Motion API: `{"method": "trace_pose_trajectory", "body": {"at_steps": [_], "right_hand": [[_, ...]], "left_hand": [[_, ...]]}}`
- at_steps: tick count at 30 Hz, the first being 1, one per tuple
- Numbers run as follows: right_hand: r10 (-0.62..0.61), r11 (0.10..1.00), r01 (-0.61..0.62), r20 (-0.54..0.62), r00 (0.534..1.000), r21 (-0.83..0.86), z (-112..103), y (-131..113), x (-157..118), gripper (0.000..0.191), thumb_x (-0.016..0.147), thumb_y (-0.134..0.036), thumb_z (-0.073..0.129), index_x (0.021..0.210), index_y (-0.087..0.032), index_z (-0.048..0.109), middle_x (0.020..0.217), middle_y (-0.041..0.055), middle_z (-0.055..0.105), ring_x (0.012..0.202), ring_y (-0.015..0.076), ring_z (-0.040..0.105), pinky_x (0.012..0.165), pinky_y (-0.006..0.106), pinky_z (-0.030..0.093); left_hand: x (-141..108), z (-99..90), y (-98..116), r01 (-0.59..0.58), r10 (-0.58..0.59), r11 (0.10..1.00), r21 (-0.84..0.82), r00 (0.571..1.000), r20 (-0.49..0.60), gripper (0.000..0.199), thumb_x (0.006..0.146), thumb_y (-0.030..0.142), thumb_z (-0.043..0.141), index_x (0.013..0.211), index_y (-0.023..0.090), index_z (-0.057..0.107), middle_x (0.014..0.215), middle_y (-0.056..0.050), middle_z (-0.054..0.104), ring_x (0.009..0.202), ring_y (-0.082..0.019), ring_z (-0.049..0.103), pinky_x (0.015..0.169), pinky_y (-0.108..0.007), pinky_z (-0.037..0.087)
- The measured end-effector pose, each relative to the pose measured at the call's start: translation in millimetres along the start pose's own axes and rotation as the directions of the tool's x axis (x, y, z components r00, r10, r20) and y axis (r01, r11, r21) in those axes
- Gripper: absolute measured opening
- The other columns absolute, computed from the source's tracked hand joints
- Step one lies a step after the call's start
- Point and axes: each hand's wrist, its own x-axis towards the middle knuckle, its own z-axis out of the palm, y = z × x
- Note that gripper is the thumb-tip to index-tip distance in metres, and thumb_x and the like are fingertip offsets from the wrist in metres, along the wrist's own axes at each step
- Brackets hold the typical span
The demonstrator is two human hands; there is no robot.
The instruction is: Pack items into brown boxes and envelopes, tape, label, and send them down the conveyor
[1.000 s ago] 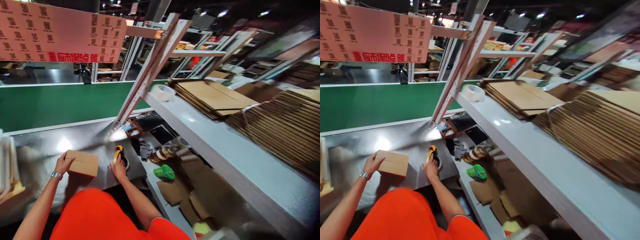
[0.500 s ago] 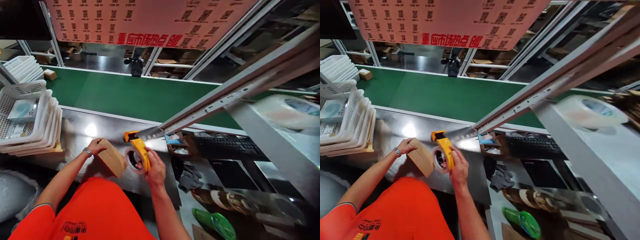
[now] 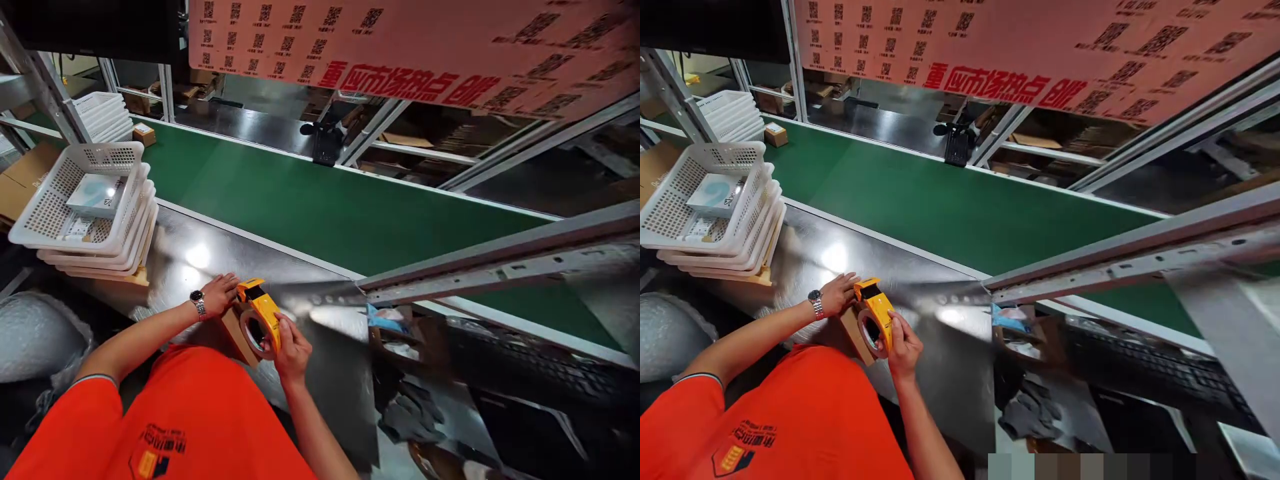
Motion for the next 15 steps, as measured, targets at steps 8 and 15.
{"method": "trace_pose_trajectory", "body": {"at_steps": [8, 15], "right_hand": [[0.021, 0.998, -0.021, 0.005, 1.0, 0.055, 2, 0, -3, 0.074, 0.081, -0.083, 0.083, 0.112, -0.016, 0.083, 0.056, -0.0006, 0.068, 0.037, 0.0184, 0.058, 0.039, 0.032, 0.05], [-0.057, 0.998, 0.056, 0.032, 0.998, 0.022, -2, 16, -5, 0.065, 0.091, -0.079, 0.073, 0.112, -0.018, 0.083, 0.056, -0.0008, 0.066, 0.038, 0.0175, 0.056, 0.039, 0.03, 0.049]], "left_hand": [[5, -18.1, 2, 0.037, -0.033, 0.999, -0.035, 0.994, 0.109, 0.041, 0.105, 0.02, 0.068, 0.145, 0.015, 0.076, 0.169, -0.018, 0.064, 0.167, -0.035, 0.048, 0.139, -0.055, 0.041], [9, -47.0, 3, 0.472, -0.529, 0.751, -0.461, 0.849, 0.007, 0.047, 0.117, 0.046, 0.046, 0.119, 0.016, 0.082, 0.106, -0.013, 0.085, 0.101, -0.026, 0.081, 0.097, -0.038, 0.066]]}}
